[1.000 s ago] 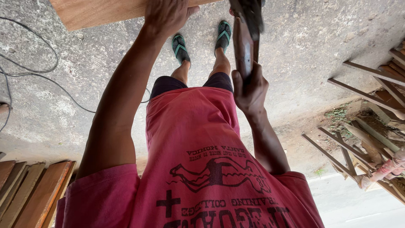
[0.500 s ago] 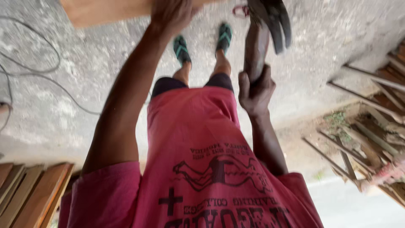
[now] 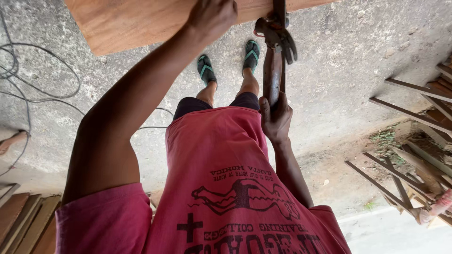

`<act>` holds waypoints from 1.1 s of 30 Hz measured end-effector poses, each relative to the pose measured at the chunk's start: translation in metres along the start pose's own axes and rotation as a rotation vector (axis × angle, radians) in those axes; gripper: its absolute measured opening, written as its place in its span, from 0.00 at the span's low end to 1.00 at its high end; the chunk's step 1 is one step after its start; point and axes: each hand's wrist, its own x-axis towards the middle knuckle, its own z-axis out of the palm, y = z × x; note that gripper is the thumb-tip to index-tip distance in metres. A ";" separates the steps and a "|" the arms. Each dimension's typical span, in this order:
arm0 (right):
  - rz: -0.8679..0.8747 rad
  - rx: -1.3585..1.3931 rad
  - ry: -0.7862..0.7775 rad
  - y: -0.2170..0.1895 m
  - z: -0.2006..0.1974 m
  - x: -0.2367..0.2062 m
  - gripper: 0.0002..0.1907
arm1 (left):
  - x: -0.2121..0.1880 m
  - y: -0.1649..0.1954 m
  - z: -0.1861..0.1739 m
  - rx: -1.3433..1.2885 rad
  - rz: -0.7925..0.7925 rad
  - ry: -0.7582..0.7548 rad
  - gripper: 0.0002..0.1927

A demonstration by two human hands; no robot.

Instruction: The person hammers nails into a wooden board that has a long metal bracket laid across it, working along the board and driving nails at successive positions with a claw hammer. A can with a knife resting on it sits on the board and the person occasionally steadies the board with a hand.

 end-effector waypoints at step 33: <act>-0.158 -0.090 -0.040 0.003 -0.004 -0.004 0.26 | -0.058 0.035 0.016 -0.708 -0.239 0.377 0.06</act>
